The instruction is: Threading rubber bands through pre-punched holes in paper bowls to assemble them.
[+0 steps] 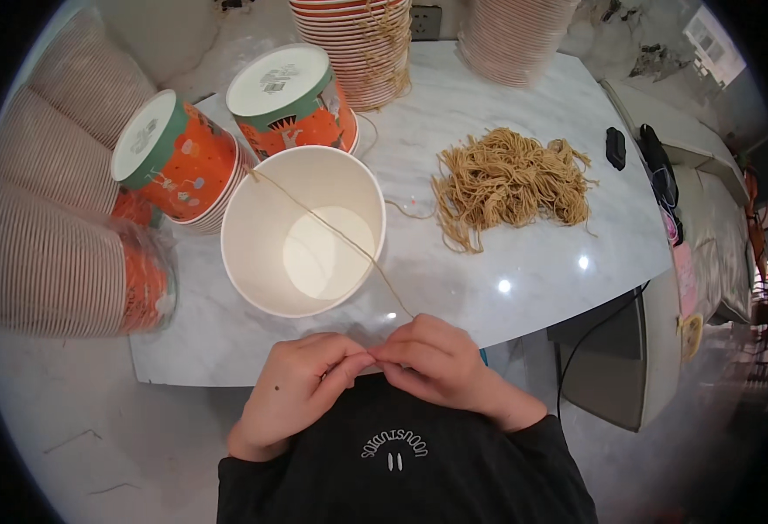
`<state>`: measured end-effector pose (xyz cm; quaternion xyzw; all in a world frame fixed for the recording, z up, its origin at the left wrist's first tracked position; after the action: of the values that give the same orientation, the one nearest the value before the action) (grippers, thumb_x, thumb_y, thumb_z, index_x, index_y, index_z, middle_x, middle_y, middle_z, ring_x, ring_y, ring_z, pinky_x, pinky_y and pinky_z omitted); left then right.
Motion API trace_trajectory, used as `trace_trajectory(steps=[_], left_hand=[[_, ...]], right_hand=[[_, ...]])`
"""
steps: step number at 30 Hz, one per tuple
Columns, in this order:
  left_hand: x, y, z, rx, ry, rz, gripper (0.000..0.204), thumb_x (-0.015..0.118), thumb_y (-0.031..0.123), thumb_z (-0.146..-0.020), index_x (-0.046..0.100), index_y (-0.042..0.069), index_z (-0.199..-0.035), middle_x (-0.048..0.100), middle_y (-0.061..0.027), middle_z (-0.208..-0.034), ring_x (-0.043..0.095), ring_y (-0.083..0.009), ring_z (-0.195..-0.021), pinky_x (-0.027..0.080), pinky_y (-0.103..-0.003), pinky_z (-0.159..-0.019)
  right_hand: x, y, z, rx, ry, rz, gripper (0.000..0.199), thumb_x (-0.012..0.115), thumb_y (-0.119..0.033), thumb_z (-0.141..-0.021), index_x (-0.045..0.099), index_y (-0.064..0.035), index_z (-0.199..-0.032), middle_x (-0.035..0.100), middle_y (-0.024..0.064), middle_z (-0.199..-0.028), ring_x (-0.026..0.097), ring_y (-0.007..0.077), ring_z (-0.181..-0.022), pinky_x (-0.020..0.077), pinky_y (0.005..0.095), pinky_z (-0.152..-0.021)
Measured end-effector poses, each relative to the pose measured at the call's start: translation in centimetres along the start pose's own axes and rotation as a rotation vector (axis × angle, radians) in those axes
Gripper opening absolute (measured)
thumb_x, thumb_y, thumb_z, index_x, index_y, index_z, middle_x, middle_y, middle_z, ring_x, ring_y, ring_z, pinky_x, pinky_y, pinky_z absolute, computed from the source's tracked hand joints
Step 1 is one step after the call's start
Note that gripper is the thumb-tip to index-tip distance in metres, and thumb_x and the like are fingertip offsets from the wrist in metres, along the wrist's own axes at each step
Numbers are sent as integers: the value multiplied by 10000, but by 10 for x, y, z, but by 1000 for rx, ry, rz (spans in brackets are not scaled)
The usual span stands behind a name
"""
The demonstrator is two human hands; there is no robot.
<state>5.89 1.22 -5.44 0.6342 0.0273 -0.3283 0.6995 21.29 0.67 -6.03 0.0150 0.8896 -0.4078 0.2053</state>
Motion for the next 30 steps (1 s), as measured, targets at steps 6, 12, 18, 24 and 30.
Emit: trace_trajectory(steps=[6,12,18,24,30], left_hand=[[1,-9,-1,-41,43,240,85,652,59,-995,705,-2,-968,673,-60,-761,635,-122,-646,484,-266,-589],[4,-12,0,-55,39,333,147,606,67,-1028,693,-3,-933,653,-40,-737,585,-88,-632,453,-243,-572],[4,-24,0,-61,50,338,177,588,73,-1032,675,11,-890,645,-34,-713,585,-82,-624,431,-247,-554],[-8,5,6,209,202,-60,38,725,45,-909,721,46,-946,668,-50,-724,626,-179,-612,479,-290,-569],[-35,68,-1,490,589,-766,396,811,42,-784,717,56,-1169,692,-118,-1191,680,-324,-983,545,-384,-763]], right_hand=[[-7,0,-8,35,79,-54,228,805,59,-739,754,-38,-939,682,61,-793,654,188,-658,507,292,-534],[-5,4,-9,55,63,-97,220,795,44,-767,755,-37,-967,683,62,-788,645,168,-631,489,279,-520],[-1,4,-11,77,39,-111,228,805,19,-759,754,-49,-971,665,61,-758,626,184,-604,476,279,-517],[2,12,-12,-24,37,-6,245,797,21,-763,706,-55,-977,697,94,-936,655,218,-749,500,304,-586],[9,23,-11,-13,104,17,254,769,41,-794,661,-34,-1011,629,174,-1301,660,348,-1129,583,393,-869]])
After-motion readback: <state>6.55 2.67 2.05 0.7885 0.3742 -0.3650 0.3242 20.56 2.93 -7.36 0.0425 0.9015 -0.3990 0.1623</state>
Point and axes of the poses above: each hand's wrist, its own z-axis away from the middle knuckle, its own x-axis out of the palm, y = z × x, the point moved 8 cm from there along -z, towards the middle knuckle
